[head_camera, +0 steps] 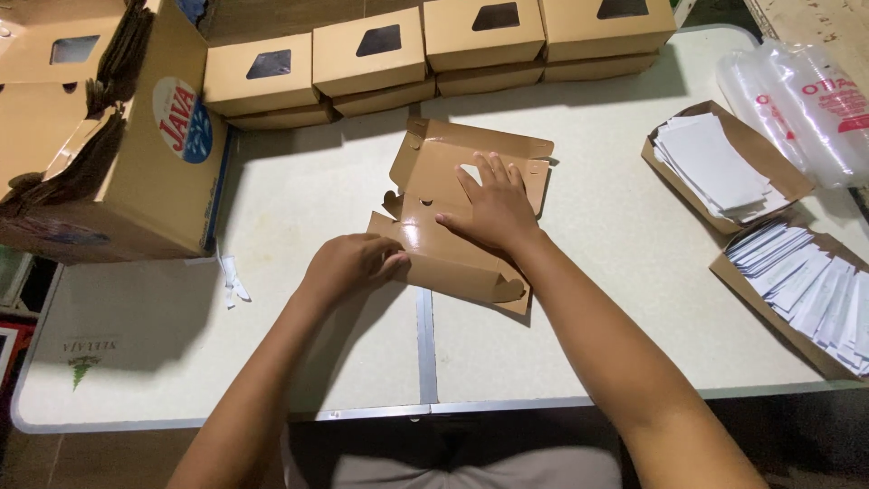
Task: Assemble a cardboard food box by folding it and then place paper inserts inside.
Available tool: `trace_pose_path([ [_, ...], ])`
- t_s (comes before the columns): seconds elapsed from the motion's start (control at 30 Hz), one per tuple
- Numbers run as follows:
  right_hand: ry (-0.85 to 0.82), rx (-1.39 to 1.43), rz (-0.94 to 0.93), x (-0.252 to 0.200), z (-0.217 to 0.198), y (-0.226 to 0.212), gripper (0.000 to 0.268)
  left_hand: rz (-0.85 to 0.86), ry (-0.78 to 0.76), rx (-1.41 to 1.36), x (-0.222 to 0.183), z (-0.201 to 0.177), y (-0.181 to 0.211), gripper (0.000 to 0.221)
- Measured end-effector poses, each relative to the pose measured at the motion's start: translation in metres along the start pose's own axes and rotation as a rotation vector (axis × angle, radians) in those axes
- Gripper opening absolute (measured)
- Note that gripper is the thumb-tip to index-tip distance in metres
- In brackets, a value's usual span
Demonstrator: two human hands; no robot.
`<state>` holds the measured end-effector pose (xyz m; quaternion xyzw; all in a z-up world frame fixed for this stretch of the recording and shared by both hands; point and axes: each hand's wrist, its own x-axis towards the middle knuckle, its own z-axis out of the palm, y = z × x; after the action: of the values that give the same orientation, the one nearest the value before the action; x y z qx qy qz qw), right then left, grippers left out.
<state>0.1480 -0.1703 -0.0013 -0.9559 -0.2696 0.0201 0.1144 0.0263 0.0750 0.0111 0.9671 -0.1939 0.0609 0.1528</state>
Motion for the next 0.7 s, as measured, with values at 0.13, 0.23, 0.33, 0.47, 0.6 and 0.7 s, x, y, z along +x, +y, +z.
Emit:
trace_pose_path([
  [0.13,0.003,-0.014,-0.012,-0.001,-0.007,-0.001,0.089,0.038,-0.022,0.271,0.023,0.031,-0.01,0.024],
  [0.23,-0.019,-0.03,-0.004,0.001,-0.005,0.002,0.092,0.098,-0.051,0.335,0.026,0.015,-0.002,0.024],
  [0.33,-0.013,-0.032,-0.035,0.002,-0.01,0.004,0.093,0.085,-0.132,0.238,0.04,-0.001,0.007,0.038],
  [0.47,0.115,-0.029,-0.065,0.015,0.013,0.018,0.074,0.03,-0.164,0.101,0.062,-0.017,0.008,0.036],
  [0.6,0.276,-0.047,-0.09,0.022,0.033,0.029,0.047,-0.171,-0.346,-0.118,0.076,-0.021,0.009,0.055],
  [0.7,0.367,-0.048,-0.082,0.02,0.034,0.029,0.056,-0.15,-0.306,-0.01,0.072,-0.006,0.009,0.062],
])
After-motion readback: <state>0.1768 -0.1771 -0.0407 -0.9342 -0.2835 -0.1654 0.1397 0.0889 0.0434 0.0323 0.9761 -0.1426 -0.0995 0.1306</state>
